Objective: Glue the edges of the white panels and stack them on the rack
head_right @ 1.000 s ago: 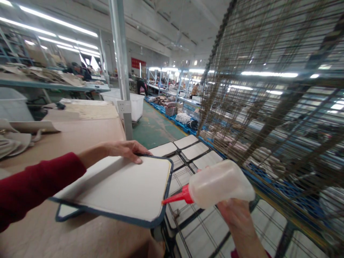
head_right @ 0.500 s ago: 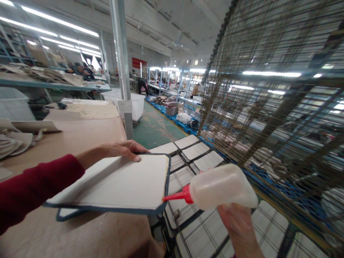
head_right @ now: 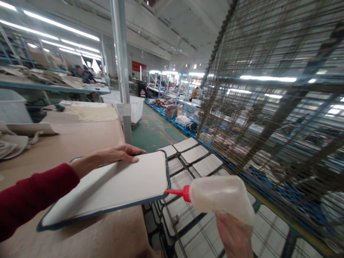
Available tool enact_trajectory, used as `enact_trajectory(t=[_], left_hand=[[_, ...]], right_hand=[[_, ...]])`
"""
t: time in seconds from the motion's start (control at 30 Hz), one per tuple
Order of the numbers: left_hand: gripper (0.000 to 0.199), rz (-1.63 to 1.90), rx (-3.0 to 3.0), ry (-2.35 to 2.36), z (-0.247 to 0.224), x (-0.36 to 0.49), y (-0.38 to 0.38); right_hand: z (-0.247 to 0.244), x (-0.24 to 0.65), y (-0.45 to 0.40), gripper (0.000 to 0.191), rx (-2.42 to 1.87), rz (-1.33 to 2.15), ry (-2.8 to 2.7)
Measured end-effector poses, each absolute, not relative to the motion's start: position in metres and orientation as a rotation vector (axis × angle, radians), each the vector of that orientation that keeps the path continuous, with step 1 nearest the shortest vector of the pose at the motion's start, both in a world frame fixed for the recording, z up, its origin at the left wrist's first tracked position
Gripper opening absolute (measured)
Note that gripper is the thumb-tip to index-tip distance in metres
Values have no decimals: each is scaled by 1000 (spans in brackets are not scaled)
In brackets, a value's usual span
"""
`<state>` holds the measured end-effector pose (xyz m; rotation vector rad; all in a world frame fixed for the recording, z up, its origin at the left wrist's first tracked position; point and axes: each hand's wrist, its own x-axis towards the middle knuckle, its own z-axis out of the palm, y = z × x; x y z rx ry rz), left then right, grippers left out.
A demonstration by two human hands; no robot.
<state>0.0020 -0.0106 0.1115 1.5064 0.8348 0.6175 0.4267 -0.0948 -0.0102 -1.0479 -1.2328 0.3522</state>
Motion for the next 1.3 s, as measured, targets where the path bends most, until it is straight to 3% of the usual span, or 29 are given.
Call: enact_trajectory(t=[0.1,0.33,0.43,0.83,1.3], left_hand=[[45,659,1459,853,110,4,-11],[56,771,1312,865,100,11,-11],[56,813,1256,842,93,14,-11],[57,953,1147,866,76,23,-17],[75,1000,1057,913,70,27,-23]], right_hand=[[1,416,-93,15,-1051,202,-1180],[43,361,-94,42,-789,316,-957],[42,355,-94,45,-759,294,-946],[61,344,-84,26,-693,376,-890],[44,348,-77,22,-726,383,-976]])
